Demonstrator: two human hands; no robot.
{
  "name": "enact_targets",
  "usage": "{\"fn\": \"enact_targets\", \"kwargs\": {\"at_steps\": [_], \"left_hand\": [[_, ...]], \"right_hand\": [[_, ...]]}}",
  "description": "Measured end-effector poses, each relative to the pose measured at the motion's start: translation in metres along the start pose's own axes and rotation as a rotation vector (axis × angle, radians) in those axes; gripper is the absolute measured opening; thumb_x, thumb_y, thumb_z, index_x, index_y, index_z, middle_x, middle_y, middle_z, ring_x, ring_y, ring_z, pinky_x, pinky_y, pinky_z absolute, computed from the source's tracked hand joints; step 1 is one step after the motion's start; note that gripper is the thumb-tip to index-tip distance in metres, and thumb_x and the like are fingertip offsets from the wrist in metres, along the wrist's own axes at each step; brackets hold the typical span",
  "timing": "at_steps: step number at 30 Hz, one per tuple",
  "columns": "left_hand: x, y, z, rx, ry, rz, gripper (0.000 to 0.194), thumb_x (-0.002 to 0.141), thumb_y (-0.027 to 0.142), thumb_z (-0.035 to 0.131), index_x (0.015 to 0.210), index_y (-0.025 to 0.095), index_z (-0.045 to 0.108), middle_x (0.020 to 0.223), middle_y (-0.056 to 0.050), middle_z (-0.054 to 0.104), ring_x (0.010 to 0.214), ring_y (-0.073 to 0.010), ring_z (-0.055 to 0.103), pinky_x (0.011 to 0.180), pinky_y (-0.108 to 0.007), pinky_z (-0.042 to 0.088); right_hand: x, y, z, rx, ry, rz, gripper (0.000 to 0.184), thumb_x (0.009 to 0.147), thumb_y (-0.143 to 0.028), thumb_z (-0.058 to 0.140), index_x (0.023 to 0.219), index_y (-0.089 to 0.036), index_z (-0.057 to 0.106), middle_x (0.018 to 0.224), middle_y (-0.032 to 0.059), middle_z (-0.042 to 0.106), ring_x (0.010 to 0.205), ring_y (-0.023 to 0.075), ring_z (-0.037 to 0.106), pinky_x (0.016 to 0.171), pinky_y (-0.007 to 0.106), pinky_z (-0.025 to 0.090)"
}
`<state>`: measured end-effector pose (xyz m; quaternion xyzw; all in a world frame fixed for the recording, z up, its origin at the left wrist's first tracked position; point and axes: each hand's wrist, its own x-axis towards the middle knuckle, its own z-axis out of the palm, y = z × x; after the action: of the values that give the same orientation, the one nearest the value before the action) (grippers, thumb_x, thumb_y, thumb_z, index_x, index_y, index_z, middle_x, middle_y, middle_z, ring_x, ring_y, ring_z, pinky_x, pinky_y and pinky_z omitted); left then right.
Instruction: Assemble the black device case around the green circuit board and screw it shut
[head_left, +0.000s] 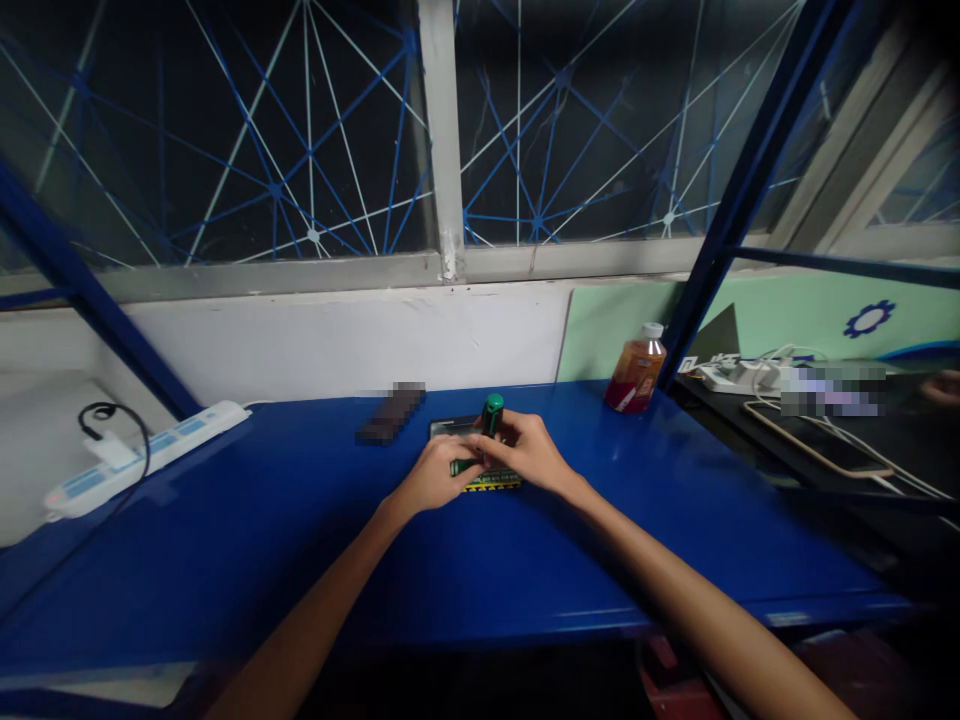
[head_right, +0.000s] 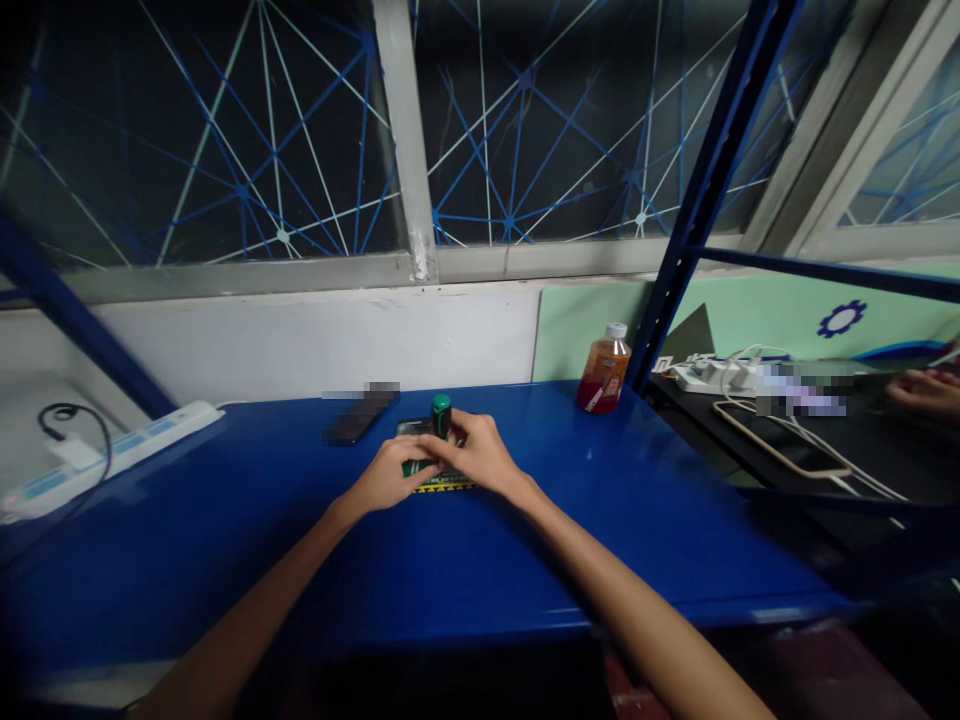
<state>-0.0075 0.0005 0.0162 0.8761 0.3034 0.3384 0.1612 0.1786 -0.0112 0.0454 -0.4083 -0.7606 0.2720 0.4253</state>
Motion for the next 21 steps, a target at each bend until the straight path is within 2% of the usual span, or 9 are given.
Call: {"fn": "enact_targets", "kwargs": {"at_steps": [9, 21], "left_hand": [[-0.0003, -0.0043, 0.0025, 0.020, 0.054, -0.016, 0.009, 0.083, 0.023, 0.067, 0.083, 0.019, 0.076, 0.088, -0.005, 0.075, 0.082, -0.0197, 0.068, 0.078, -0.032, 0.050], [-0.0017, -0.0027, -0.0043, 0.032, -0.063, 0.028, 0.019, 0.083, 0.015, 0.056, 0.093, 0.017, 0.073, 0.093, -0.006, 0.074, 0.086, -0.0196, 0.067, 0.084, -0.033, 0.050]], "right_hand": [[-0.0007, 0.0006, -0.0003, -0.009, 0.023, -0.019, 0.031, 0.083, -0.046, 0.062, 0.087, -0.016, 0.065, 0.062, 0.0008, 0.062, 0.056, 0.0132, 0.054, 0.052, 0.026, 0.040], [0.0011, 0.0075, 0.0003, 0.112, 0.084, 0.014, 0.028, 0.082, -0.043, 0.065, 0.091, -0.017, 0.064, 0.060, 0.0012, 0.065, 0.055, 0.0153, 0.060, 0.055, 0.029, 0.045]]}}
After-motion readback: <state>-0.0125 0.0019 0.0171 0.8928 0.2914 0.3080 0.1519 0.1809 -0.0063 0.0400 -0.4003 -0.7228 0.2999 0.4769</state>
